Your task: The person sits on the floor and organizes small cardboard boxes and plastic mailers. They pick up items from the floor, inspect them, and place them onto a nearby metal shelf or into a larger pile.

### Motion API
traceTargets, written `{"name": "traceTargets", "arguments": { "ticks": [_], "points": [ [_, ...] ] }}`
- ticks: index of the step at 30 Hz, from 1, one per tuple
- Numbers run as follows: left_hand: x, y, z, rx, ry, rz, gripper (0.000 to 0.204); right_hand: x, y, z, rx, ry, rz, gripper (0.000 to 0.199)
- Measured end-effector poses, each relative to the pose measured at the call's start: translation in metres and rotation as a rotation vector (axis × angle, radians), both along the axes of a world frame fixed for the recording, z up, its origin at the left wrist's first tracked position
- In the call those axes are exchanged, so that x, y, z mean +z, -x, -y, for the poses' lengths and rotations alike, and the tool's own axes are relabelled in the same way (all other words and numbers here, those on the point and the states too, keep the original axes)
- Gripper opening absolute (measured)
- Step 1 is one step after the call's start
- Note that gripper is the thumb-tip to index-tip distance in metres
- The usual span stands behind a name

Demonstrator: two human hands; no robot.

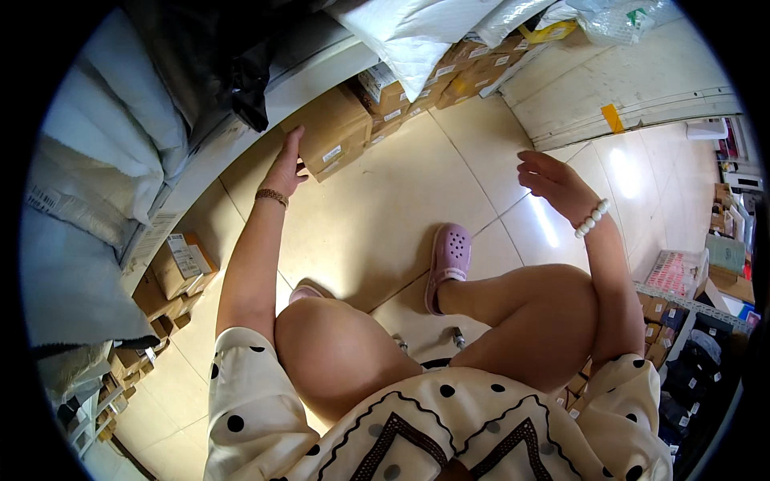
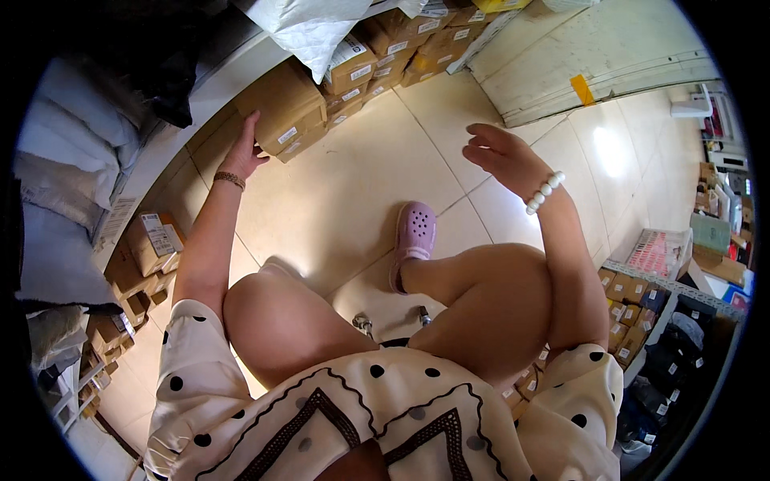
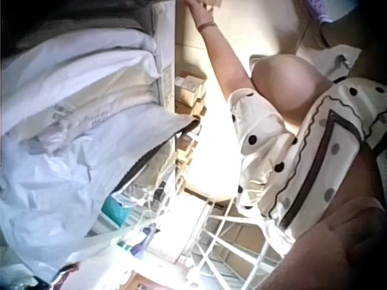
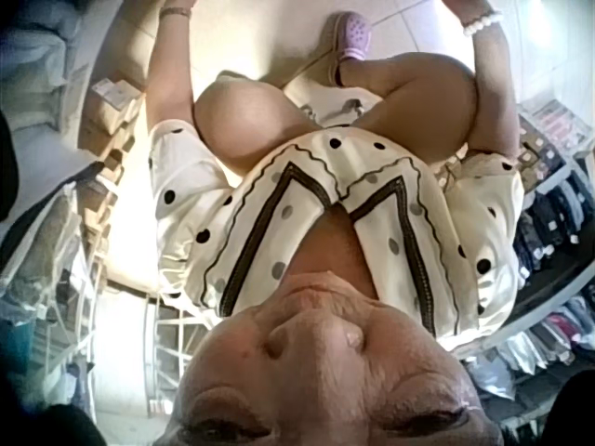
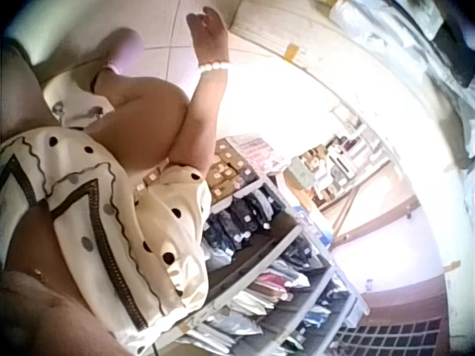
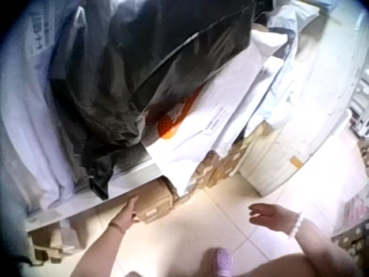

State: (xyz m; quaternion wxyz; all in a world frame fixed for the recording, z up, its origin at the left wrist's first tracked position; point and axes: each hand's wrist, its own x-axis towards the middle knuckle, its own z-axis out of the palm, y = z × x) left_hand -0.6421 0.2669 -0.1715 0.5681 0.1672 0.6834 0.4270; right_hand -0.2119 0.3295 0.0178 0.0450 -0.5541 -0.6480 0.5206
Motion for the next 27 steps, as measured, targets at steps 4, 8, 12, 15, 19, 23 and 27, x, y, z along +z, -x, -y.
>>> {"name": "traceTargets", "arguments": {
  "ticks": [4, 8, 12, 15, 19, 23, 27],
  "points": [
    [0.026, -0.004, -0.005, -0.225, -0.084, -0.36, 0.081, 0.002, 0.016, 0.002, 0.124, -0.113, 0.077, 0.049],
    [0.022, 0.02, -0.001, -0.381, 0.108, -0.773, 0.074, 0.003, 0.058, -0.007, 0.29, -0.229, 0.082, 0.047],
    [0.095, -0.026, 0.031, -0.676, 0.244, -0.877, 0.072, -0.005, 0.078, -0.015, 0.373, -0.238, 0.15, 0.053],
    [0.119, -0.029, 0.073, -0.881, 0.082, -0.95, 0.071, -0.032, 0.101, -0.029, 0.504, -0.296, 0.221, 0.051],
    [0.169, -0.076, 0.118, -1.137, 0.035, -0.89, 0.06, -0.082, 0.127, -0.058, 0.563, -0.253, 0.436, 0.048],
    [0.228, -0.131, 0.171, -1.187, -0.044, -0.71, 0.055, -0.06, 0.165, -0.049, 0.262, -0.379, 0.387, 0.052],
    [0.223, -0.152, 0.192, -1.187, -0.135, -0.641, 0.051, -0.058, 0.199, -0.053, -0.017, -0.67, 0.414, 0.066]
  ]
}}
